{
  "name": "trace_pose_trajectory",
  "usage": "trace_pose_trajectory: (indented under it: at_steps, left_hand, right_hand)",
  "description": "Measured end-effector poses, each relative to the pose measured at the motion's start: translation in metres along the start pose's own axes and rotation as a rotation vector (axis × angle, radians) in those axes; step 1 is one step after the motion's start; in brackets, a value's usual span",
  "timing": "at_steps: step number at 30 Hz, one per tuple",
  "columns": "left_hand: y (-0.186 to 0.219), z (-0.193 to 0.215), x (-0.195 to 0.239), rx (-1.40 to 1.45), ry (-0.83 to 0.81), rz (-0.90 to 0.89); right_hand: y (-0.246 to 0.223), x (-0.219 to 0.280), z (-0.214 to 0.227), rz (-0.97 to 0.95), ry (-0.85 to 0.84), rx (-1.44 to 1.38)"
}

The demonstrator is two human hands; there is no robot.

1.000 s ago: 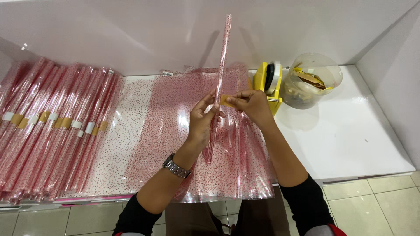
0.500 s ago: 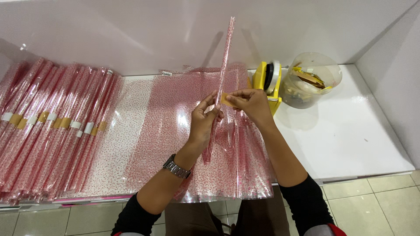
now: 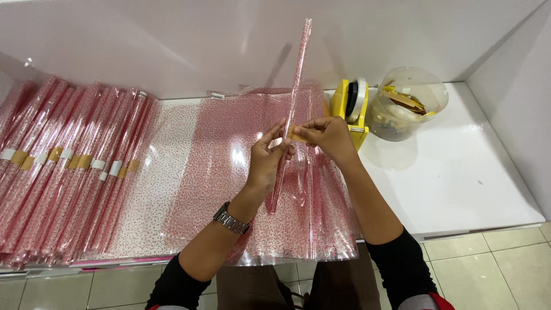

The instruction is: The person rolls up several long pieces of patterned paper by hand and secures each roll with a piece of tape from a dispenser.

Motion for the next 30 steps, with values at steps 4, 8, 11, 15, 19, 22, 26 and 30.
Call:
trace_pose_trajectory:
  at_steps: [4, 8, 11, 15, 19, 22, 26, 30]
  left_hand:
    - [-0.006, 0.004, -0.002, 0.011, 0.009, -0.018]
    - [-0.010, 0.010, -0.004, 0.041, 0.038, -0.022]
    - [-0.011, 0.010, -0.006, 0.073, 0.058, -0.052]
    - [-0.019, 0.013, -0.009, 0.115, 0.069, -0.065]
    - [-0.019, 0.015, -0.010, 0.144, 0.079, -0.082]
    - [-0.022, 0.019, -0.013, 0.182, 0.080, -0.100]
    - [-0.019, 0.017, -0.012, 0.164, 0.073, -0.006]
    - [-0.020, 0.012, -0.010, 0.215, 0.062, 0.011]
  right_hand:
    - [-0.004, 0.000, 0.002, 0.017, 0.045, 0.041]
    - [-0.026, 0.004, 0.002, 0.240, 0.100, 0.389]
    - [-0.019, 0.003, -0.003, 0.208, 0.073, 0.269]
    - [0.001, 0.003, -0.019, 0.009, -0.120, -0.081]
    - [0.016, 0.001, -0.031, -0.059, -0.159, -0.273]
    - [0.017, 0.003, -0.038, -0.070, -0.170, -0.408]
    - [0.035, -0.005, -0.040, -0.085, -0.191, -0.501]
    - [0.037, -0.005, -0.037, -0.083, -0.188, -0.542]
Point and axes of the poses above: each hand's wrist, its own x-axis away from the middle knuckle, its own z-axis out of the back of the hand, y = z × x, the point moved 8 cm from there along -x, towards the middle knuckle, and after that the axes turned 6 degrees about x, right-handed, at the moved point
